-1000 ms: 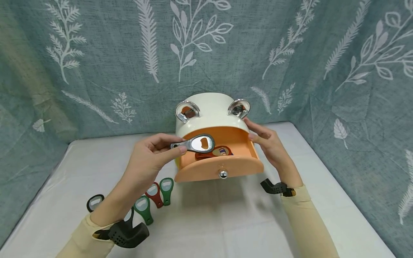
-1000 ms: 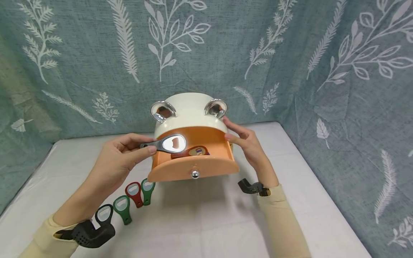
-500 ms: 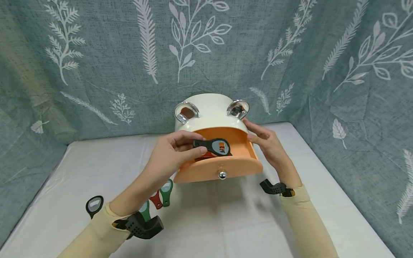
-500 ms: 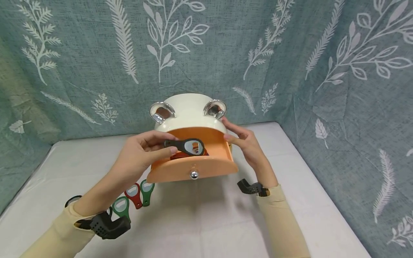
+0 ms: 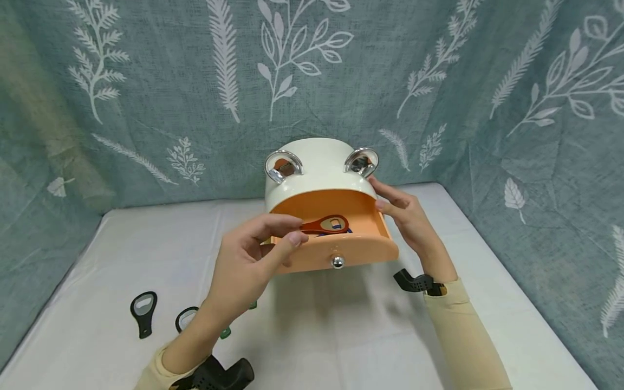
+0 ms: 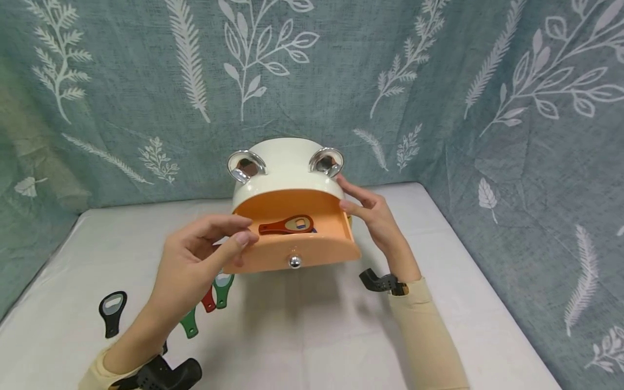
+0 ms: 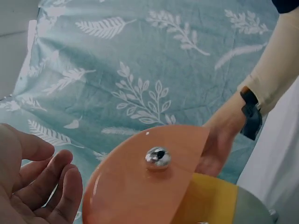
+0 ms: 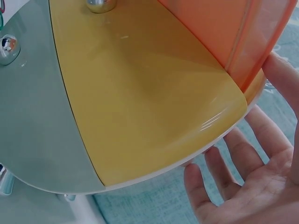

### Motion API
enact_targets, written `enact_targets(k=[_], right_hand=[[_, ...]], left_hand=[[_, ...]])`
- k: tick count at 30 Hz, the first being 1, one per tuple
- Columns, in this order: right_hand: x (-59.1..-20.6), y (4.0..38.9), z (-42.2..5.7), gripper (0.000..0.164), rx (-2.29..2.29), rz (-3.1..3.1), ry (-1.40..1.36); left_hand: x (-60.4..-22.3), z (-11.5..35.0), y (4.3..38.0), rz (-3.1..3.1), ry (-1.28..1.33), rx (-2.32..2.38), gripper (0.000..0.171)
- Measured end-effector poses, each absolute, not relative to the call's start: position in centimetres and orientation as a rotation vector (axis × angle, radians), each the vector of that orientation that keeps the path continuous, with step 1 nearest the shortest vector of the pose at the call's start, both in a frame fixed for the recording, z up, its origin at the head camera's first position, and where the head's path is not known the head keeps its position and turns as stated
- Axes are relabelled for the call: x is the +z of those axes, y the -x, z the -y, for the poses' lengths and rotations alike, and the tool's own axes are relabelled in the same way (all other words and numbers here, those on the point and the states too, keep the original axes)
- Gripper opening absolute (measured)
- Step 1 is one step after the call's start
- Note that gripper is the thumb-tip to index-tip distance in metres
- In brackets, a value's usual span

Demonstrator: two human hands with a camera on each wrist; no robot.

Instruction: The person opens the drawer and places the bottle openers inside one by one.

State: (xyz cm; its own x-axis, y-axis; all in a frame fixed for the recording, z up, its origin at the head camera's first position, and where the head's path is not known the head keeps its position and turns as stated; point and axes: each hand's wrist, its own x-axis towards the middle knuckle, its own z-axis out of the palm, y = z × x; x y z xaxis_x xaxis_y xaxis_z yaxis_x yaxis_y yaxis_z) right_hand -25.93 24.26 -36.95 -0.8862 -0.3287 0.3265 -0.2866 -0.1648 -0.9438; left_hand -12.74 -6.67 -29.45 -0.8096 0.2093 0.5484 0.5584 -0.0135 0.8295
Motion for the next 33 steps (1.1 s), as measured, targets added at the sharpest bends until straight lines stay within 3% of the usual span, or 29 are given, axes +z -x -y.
enact_targets(k=[16, 33], right_hand=[[-36.7, 25.9, -24.6, 0.051, -2.252, -2.007, 0.723], [-37.0, 25.8, -24.3, 0.051, -2.257, -2.01, 0.753]], left_hand=[[-31.8, 3.9, 11.1, 2.148, 0.849, -2.071, 0.019], [-34.0, 2.5, 11.6, 2.193, 0.827, -2.114, 0.022]])
